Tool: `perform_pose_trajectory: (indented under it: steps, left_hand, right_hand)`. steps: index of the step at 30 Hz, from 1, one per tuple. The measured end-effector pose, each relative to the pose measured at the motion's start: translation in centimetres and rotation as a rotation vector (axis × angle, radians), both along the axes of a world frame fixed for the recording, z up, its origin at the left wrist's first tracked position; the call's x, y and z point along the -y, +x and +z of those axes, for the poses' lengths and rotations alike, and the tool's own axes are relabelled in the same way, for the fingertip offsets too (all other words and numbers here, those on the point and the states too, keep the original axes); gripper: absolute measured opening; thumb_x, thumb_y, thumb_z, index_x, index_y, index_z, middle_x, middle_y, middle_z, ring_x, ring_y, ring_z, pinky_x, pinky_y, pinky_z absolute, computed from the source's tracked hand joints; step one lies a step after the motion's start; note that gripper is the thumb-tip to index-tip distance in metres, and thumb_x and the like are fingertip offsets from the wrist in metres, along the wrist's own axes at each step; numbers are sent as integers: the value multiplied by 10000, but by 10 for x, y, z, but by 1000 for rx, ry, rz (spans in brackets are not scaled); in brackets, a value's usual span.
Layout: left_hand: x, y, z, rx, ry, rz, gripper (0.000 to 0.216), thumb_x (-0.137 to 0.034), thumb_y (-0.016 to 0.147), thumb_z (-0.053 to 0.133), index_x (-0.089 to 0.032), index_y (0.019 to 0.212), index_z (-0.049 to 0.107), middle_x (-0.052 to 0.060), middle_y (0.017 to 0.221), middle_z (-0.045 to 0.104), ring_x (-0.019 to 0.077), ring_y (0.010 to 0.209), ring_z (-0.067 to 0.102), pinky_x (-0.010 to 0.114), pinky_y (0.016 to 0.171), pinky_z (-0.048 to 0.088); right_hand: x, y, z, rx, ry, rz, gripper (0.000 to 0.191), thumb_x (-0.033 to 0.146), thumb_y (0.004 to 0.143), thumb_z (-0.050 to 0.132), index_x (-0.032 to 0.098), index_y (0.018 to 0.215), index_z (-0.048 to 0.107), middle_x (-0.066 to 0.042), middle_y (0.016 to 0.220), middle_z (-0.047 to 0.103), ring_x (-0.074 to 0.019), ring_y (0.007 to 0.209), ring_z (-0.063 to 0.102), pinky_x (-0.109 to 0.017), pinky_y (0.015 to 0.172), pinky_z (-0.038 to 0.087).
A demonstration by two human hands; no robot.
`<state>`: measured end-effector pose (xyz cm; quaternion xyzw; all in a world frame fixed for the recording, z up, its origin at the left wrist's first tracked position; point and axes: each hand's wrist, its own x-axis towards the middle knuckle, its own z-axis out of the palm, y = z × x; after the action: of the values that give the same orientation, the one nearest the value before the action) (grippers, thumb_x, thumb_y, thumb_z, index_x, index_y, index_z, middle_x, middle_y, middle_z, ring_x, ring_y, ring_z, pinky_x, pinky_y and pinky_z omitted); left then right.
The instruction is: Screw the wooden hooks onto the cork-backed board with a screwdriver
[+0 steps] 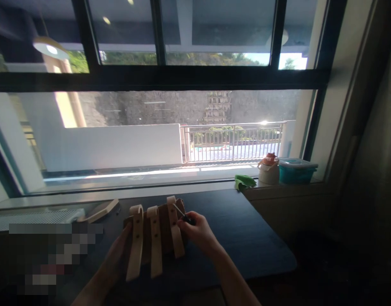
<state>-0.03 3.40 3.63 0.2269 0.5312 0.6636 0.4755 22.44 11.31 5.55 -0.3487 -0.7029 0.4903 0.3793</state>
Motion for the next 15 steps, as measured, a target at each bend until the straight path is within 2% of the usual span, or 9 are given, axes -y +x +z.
perform_pose_trajectory:
  steps: [4, 5, 8, 11, 15]
  left_hand:
    - [3, 3, 5, 6, -30, 7, 326, -356, 893, 534, -152, 1135, 610, 55, 723, 742, 227, 682, 719, 306, 571, 564]
    - [3, 4, 7, 7, -35, 5, 326, -358, 897, 527, -149, 1131, 613, 56, 717, 741, 225, 675, 717, 304, 570, 562]
    - [6, 8, 13, -1, -55, 20, 316, -354, 902, 516, -144, 1112, 622, 46, 677, 732, 218, 622, 706, 297, 544, 553]
    - [10, 13, 22, -19, -75, 54, 257, -320, 898, 526, -142, 1045, 640, 31, 624, 715, 198, 536, 677, 268, 481, 520]
    - [14, 17, 29, -37, -77, 69, 215, -324, 878, 559, -168, 990, 655, 26, 618, 710, 193, 520, 666, 253, 450, 499]
  right_hand:
    - [23, 15, 10, 57, 94, 47, 278, 286, 785, 561, 185, 1043, 585, -19, 855, 633, -147, 751, 552, -258, 662, 412]
    - [28, 22, 15, 110, 154, 25, 256, 271, 797, 553, 189, 1035, 602, -26, 870, 648, -161, 781, 567, -270, 689, 406]
    - [40, 38, 32, 466, 468, -88, 264, 240, 851, 484, 215, 1063, 638, -47, 983, 689, -211, 894, 619, -309, 745, 379]
    - [48, 43, 46, 673, 615, -158, 295, 248, 882, 458, 248, 1118, 635, -40, 1025, 696, -225, 923, 641, -309, 717, 359]
    - [51, 38, 54, 794, 696, -191, 285, 253, 907, 447, 278, 1116, 638, -17, 935, 689, -198, 839, 651, -291, 634, 317]
